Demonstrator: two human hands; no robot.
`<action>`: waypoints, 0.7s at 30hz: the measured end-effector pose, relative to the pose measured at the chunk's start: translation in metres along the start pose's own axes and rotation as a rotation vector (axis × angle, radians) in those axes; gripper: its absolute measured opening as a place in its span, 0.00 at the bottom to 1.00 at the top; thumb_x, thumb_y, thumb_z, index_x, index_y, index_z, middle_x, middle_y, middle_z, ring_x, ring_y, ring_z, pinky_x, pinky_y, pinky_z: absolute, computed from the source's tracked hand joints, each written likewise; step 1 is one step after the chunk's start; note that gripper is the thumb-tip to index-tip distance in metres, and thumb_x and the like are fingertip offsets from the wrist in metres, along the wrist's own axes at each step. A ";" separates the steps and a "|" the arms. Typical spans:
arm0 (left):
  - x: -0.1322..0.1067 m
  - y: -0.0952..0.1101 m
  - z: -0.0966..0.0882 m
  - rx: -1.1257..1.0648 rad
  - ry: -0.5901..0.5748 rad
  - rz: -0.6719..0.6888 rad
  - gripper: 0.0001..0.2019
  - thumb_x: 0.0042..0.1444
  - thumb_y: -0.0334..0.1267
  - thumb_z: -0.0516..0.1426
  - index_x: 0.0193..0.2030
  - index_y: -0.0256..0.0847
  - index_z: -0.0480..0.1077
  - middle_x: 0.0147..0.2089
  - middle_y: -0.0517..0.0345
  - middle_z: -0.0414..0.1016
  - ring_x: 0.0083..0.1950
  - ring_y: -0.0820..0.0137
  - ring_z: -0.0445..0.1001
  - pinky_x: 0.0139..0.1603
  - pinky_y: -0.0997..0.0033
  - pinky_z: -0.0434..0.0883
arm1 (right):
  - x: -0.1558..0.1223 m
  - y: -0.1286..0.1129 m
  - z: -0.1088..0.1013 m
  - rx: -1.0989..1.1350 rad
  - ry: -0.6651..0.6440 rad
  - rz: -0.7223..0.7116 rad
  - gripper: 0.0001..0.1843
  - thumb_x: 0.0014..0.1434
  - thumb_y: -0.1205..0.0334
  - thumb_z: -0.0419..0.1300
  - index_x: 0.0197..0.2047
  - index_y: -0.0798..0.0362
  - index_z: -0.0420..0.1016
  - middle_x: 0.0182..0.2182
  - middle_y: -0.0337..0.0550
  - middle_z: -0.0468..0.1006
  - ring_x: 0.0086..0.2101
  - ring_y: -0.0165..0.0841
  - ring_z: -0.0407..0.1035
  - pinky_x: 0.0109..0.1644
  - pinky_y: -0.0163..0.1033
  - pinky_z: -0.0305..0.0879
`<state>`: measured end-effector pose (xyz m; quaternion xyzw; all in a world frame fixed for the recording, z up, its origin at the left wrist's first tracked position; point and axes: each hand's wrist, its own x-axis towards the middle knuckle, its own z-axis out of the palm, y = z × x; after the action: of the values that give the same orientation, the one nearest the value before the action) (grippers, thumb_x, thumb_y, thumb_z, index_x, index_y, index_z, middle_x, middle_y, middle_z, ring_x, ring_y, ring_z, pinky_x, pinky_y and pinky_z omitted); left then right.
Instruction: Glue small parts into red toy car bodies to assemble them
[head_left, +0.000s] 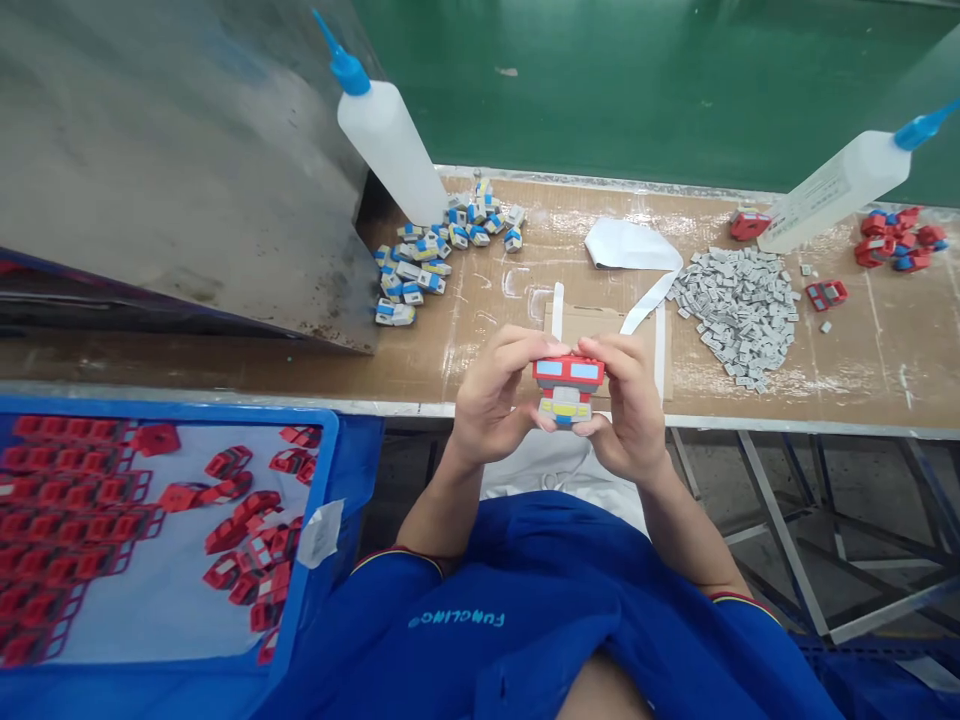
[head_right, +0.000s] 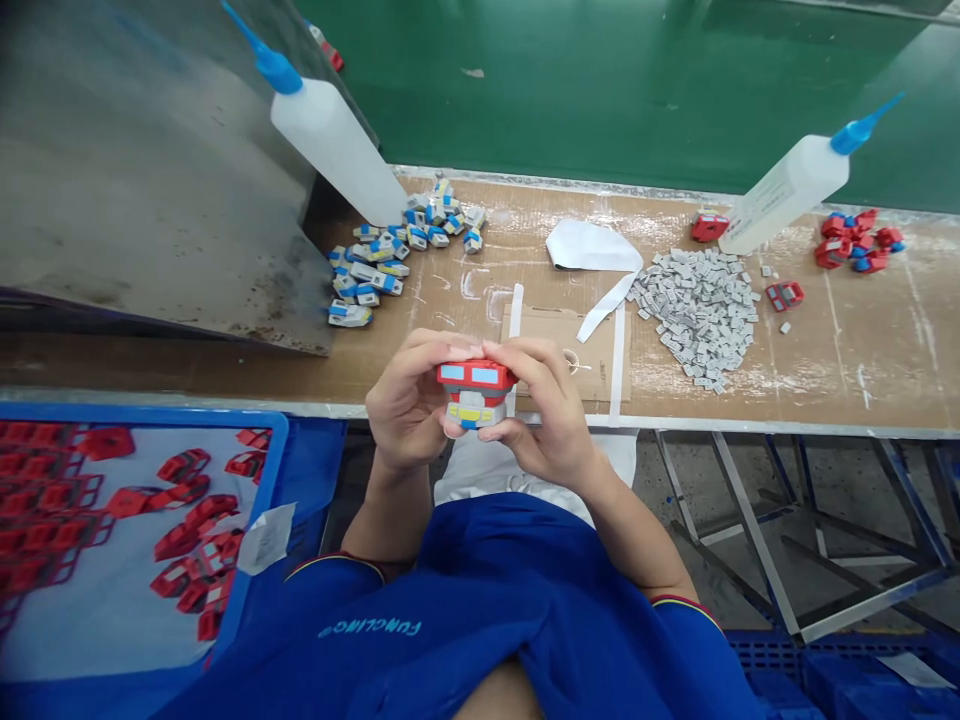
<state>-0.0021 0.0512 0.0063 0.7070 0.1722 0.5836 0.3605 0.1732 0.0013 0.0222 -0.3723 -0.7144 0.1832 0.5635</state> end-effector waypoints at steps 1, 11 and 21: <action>-0.002 0.002 0.002 -0.032 0.011 -0.023 0.29 0.67 0.59 0.65 0.68 0.47 0.75 0.55 0.47 0.81 0.56 0.61 0.80 0.55 0.60 0.83 | -0.001 0.000 0.004 -0.033 0.019 -0.009 0.31 0.77 0.45 0.55 0.78 0.42 0.61 0.56 0.50 0.73 0.54 0.43 0.73 0.56 0.51 0.79; -0.012 0.007 0.017 -0.146 0.088 -0.156 0.29 0.69 0.64 0.60 0.66 0.47 0.76 0.54 0.47 0.77 0.53 0.60 0.80 0.53 0.59 0.82 | -0.002 -0.009 0.018 -0.194 0.156 -0.029 0.28 0.76 0.41 0.54 0.72 0.42 0.65 0.53 0.50 0.74 0.50 0.46 0.72 0.51 0.55 0.75; -0.012 0.005 0.016 -0.128 0.110 -0.068 0.27 0.68 0.63 0.61 0.65 0.49 0.76 0.51 0.49 0.81 0.51 0.61 0.83 0.50 0.59 0.84 | -0.006 -0.017 0.024 -0.173 0.243 -0.057 0.28 0.76 0.41 0.56 0.71 0.44 0.70 0.47 0.47 0.75 0.45 0.42 0.72 0.50 0.50 0.76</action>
<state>0.0087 0.0348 0.0007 0.6433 0.1778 0.6188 0.4144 0.1461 -0.0107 0.0224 -0.4183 -0.6645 0.0586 0.6165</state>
